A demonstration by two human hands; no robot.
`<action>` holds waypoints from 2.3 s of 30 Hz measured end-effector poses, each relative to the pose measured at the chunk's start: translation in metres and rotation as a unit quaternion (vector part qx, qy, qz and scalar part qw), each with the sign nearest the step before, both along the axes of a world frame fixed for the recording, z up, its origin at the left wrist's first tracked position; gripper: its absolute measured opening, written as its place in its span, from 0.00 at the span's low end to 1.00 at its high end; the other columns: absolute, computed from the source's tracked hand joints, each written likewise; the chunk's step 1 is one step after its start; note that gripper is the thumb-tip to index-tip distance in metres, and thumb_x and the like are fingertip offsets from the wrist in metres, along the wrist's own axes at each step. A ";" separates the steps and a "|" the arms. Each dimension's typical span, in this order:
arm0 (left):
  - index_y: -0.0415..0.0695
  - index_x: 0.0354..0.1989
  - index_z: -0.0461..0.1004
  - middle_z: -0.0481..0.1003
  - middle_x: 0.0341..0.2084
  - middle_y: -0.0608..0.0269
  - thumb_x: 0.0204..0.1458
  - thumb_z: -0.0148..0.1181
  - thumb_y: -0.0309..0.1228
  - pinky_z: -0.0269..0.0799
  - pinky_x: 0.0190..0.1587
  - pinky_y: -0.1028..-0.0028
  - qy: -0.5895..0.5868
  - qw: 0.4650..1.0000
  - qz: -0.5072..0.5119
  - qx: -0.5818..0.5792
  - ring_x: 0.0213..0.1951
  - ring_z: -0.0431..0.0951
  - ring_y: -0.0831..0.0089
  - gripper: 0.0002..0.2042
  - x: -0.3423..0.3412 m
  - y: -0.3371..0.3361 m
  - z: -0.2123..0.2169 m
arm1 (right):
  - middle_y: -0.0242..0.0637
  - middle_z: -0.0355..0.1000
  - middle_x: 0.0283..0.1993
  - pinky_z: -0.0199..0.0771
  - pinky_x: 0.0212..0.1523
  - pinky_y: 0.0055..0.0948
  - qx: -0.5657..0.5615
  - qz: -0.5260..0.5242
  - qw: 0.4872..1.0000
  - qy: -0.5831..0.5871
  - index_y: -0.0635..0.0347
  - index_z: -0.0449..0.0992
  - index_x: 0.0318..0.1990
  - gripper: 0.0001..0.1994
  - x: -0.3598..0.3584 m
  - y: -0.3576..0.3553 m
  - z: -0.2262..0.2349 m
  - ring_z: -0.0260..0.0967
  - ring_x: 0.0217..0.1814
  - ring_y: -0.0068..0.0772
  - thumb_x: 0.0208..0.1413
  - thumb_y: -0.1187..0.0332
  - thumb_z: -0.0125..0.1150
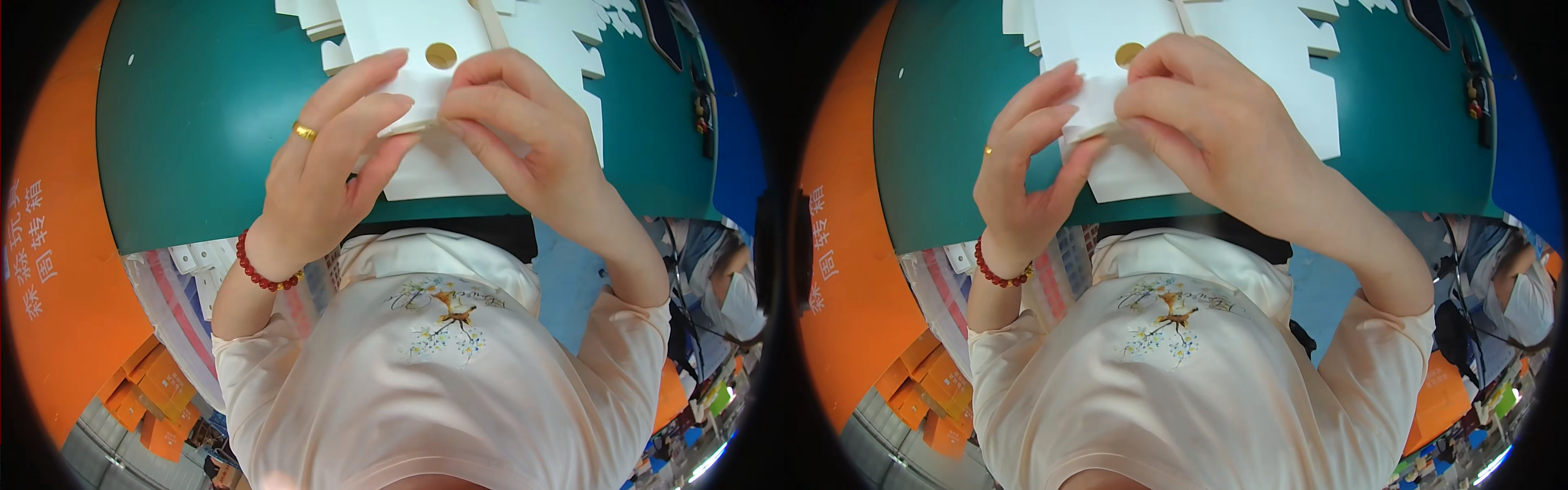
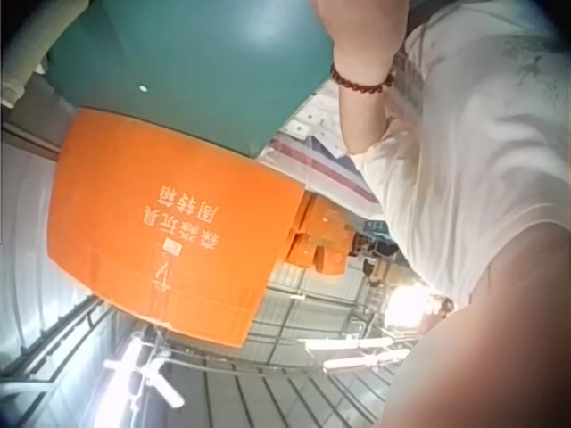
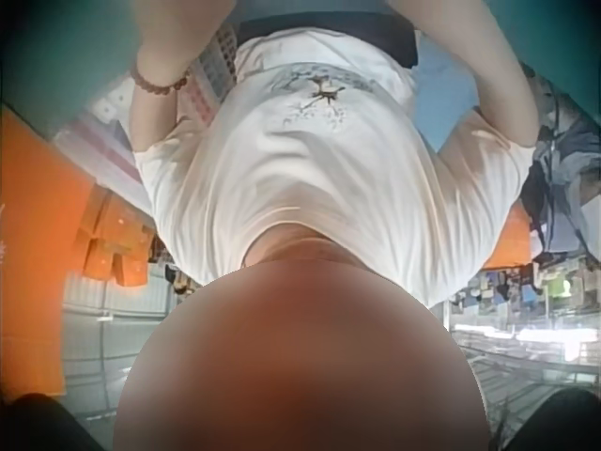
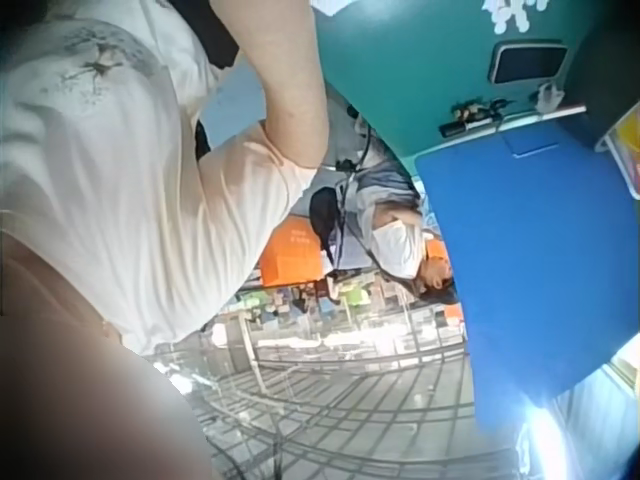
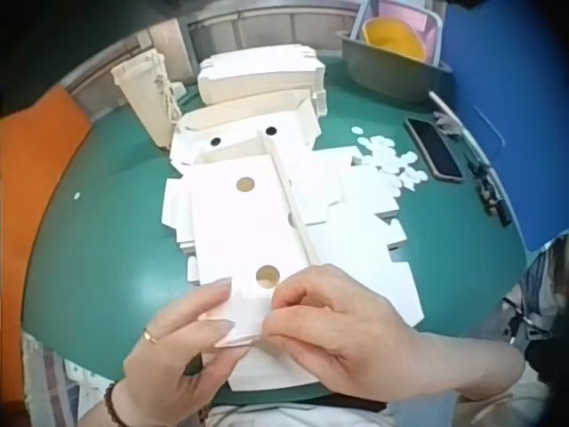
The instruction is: Folding white cardboard templates into small boxes on a workbench.
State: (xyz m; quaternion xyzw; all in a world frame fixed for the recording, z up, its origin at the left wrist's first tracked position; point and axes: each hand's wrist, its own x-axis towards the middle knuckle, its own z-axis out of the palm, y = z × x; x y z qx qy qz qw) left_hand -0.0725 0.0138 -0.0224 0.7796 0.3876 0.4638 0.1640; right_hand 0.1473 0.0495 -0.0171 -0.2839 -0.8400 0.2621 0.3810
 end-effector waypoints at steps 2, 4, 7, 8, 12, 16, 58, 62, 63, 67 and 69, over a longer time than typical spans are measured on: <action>0.37 0.40 0.77 0.76 0.54 0.47 0.46 0.72 0.18 0.79 0.52 0.65 0.021 0.999 0.005 0.026 0.54 0.79 0.52 0.13 -0.005 0.004 -0.001 | 0.38 0.72 0.45 0.74 0.44 0.27 -0.002 0.002 1.000 -0.002 0.61 0.79 0.40 0.10 0.003 0.003 0.002 0.72 0.43 0.37 0.51 0.81 0.67; 0.37 0.40 0.77 0.74 0.56 0.45 0.46 0.73 0.18 0.79 0.53 0.64 0.041 0.998 0.013 0.044 0.55 0.78 0.51 0.14 -0.012 0.002 -0.003 | 0.37 0.73 0.45 0.73 0.52 0.37 0.041 -0.001 0.997 -0.069 0.58 0.79 0.39 0.11 0.008 0.006 0.005 0.73 0.45 0.40 0.48 0.80 0.68; 0.37 0.40 0.78 0.75 0.52 0.47 0.46 0.72 0.17 0.79 0.52 0.62 0.068 0.997 0.008 0.038 0.55 0.77 0.50 0.13 -0.029 0.000 -0.005 | 0.36 0.73 0.45 0.68 0.61 0.51 0.139 -0.018 0.982 -0.126 0.55 0.80 0.38 0.12 0.003 0.008 0.014 0.74 0.47 0.41 0.45 0.78 0.70; 0.38 0.39 0.79 0.76 0.50 0.50 0.44 0.72 0.17 0.79 0.51 0.61 0.073 0.996 -0.009 0.045 0.53 0.78 0.49 0.13 -0.034 0.001 -0.004 | 0.36 0.73 0.45 0.68 0.61 0.51 0.136 -0.012 0.982 -0.127 0.55 0.80 0.38 0.12 0.000 0.009 0.015 0.74 0.47 0.41 0.45 0.78 0.70; 0.41 0.39 0.81 0.78 0.46 0.53 0.43 0.72 0.15 0.78 0.52 0.57 0.081 0.996 -0.044 0.007 0.53 0.78 0.45 0.14 -0.045 0.004 -0.003 | 0.33 0.74 0.41 0.62 0.66 0.64 0.132 0.045 0.982 -0.127 0.52 0.81 0.37 0.13 -0.004 0.016 0.014 0.75 0.49 0.40 0.42 0.77 0.71; 0.45 0.39 0.81 0.78 0.43 0.57 0.43 0.71 0.16 0.83 0.48 0.61 0.084 0.995 -0.051 -0.009 0.52 0.77 0.45 0.14 -0.046 0.005 -0.005 | 0.28 0.74 0.37 0.60 0.67 0.70 0.148 0.068 0.977 -0.138 0.50 0.82 0.37 0.14 -0.005 0.020 0.009 0.76 0.47 0.37 0.39 0.75 0.71; 0.43 0.34 0.79 0.77 0.36 0.61 0.35 0.72 0.12 0.79 0.42 0.66 0.055 0.998 0.006 -0.017 0.38 0.78 0.59 0.17 -0.024 0.000 -0.001 | 0.34 0.73 0.31 0.59 0.69 0.65 0.047 0.058 0.975 -0.210 0.57 0.79 0.33 0.13 -0.019 0.019 0.032 0.74 0.39 0.39 0.35 0.79 0.70; 0.41 0.36 0.79 0.77 0.36 0.59 0.38 0.72 0.12 0.77 0.37 0.68 0.038 0.999 -0.003 -0.026 0.36 0.78 0.61 0.16 -0.020 0.001 0.002 | 0.35 0.73 0.33 0.58 0.69 0.63 0.051 0.066 0.970 -0.230 0.59 0.79 0.34 0.13 -0.015 0.019 0.033 0.74 0.40 0.40 0.37 0.81 0.69; 0.39 0.36 0.79 0.77 0.36 0.59 0.39 0.71 0.12 0.77 0.36 0.70 0.053 0.998 -0.006 -0.017 0.35 0.78 0.62 0.15 -0.020 0.002 0.003 | 0.36 0.73 0.33 0.58 0.70 0.62 0.057 0.064 0.972 -0.218 0.59 0.79 0.34 0.13 -0.014 0.019 0.032 0.74 0.40 0.40 0.38 0.82 0.69; 0.38 0.36 0.79 0.77 0.36 0.58 0.42 0.69 0.12 0.75 0.34 0.75 0.086 0.996 -0.015 -0.031 0.34 0.78 0.68 0.12 -0.022 0.002 0.011 | 0.37 0.75 0.37 0.58 0.71 0.59 0.079 0.053 0.986 -0.136 0.59 0.80 0.36 0.13 -0.009 0.021 0.011 0.74 0.44 0.40 0.40 0.80 0.71; 0.37 0.36 0.79 0.77 0.36 0.59 0.43 0.69 0.13 0.75 0.33 0.75 0.101 0.994 -0.022 -0.027 0.33 0.78 0.69 0.11 -0.022 0.006 0.016 | 0.38 0.75 0.38 0.57 0.70 0.56 -0.004 0.038 0.988 -0.149 0.57 0.81 0.37 0.08 -0.010 0.017 0.027 0.73 0.46 0.40 0.49 0.76 0.69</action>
